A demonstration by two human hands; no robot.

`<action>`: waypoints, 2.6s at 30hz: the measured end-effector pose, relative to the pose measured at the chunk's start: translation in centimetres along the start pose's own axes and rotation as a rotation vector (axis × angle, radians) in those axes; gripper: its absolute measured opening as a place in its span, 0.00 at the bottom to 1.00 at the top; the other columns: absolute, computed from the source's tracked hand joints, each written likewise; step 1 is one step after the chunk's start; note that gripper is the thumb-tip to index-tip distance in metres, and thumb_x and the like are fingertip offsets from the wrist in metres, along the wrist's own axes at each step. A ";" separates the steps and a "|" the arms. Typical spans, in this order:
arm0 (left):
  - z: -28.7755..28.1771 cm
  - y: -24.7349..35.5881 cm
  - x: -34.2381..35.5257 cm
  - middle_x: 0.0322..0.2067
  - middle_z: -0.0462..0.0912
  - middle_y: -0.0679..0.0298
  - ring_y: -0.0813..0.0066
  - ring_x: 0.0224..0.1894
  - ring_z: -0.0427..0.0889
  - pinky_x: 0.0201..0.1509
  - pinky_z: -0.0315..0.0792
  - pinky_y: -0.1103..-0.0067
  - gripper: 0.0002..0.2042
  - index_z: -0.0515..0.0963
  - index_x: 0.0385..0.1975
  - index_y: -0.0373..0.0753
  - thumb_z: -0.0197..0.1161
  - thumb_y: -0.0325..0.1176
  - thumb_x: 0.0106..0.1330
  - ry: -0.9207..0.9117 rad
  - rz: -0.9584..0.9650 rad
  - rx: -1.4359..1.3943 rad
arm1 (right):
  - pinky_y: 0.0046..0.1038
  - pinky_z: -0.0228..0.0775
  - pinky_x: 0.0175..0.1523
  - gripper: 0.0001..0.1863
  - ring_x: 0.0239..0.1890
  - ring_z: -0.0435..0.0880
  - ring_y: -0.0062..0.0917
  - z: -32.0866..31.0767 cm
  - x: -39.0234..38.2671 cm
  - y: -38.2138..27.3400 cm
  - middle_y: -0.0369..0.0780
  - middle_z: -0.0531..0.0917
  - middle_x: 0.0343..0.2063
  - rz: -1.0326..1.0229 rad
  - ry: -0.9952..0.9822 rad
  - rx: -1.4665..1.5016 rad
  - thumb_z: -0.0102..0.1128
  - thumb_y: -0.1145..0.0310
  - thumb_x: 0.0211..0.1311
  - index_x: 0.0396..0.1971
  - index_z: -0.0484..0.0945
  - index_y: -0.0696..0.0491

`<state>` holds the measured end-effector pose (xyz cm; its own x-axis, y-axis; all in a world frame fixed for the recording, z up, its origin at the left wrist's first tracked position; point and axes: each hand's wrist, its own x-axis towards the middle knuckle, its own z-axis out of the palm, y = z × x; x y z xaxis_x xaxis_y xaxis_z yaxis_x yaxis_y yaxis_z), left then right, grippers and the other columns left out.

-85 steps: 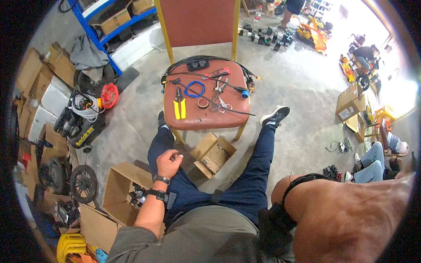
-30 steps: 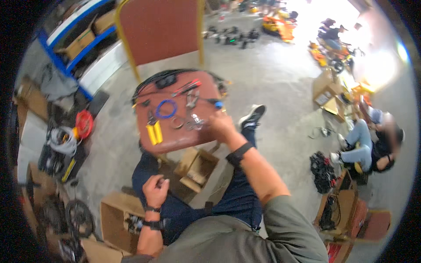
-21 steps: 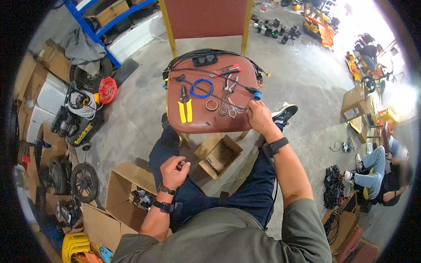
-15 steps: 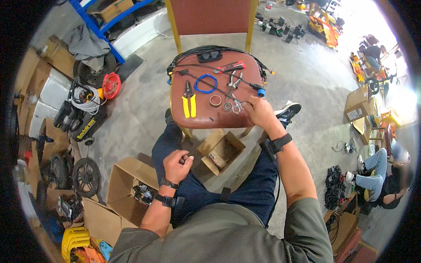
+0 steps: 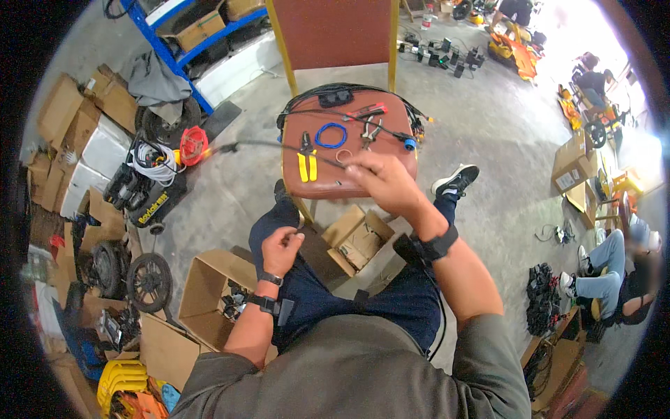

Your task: The recorder is stripping and crimping electrical wires using wire strippers and connectors.

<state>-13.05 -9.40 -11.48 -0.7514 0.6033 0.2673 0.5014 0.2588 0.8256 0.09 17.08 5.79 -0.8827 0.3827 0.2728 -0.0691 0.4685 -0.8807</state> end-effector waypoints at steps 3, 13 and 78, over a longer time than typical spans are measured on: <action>-2.3 1.2 0.8 0.40 0.83 0.60 0.76 0.31 0.82 0.31 0.73 0.83 0.22 0.70 0.58 0.33 0.62 0.34 0.67 -0.147 -0.447 -0.721 | 0.27 0.71 0.39 0.09 0.33 0.77 0.19 -1.1 -5.4 0.3 0.39 0.81 0.28 0.188 -0.126 -0.007 0.56 0.70 0.68 0.40 0.80 0.60; -0.6 7.6 0.3 0.30 0.84 0.56 0.77 0.21 0.79 0.22 0.69 0.83 0.09 0.76 0.40 0.35 0.57 0.34 0.73 -0.028 -0.402 -0.954 | 0.32 0.74 0.40 0.09 0.33 0.83 0.31 0.5 -22.2 3.4 0.46 0.84 0.29 0.495 -0.353 -0.060 0.60 0.69 0.65 0.39 0.80 0.60; 7.9 1.7 -4.5 0.20 0.79 0.68 0.81 0.19 0.75 0.23 0.68 0.83 0.19 0.79 0.31 0.37 0.58 0.49 0.71 -0.493 -0.749 -0.908 | 0.45 0.73 0.48 0.12 0.41 0.81 0.51 2.0 3.4 12.5 0.53 0.82 0.35 0.302 -0.085 -0.679 0.57 0.66 0.59 0.38 0.80 0.58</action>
<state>-5.42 -5.68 -15.17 -0.3864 0.7997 -0.4596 -0.5929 0.1663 0.7879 -4.69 22.65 -5.02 -0.8523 0.5230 0.0018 0.4602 0.7516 -0.4725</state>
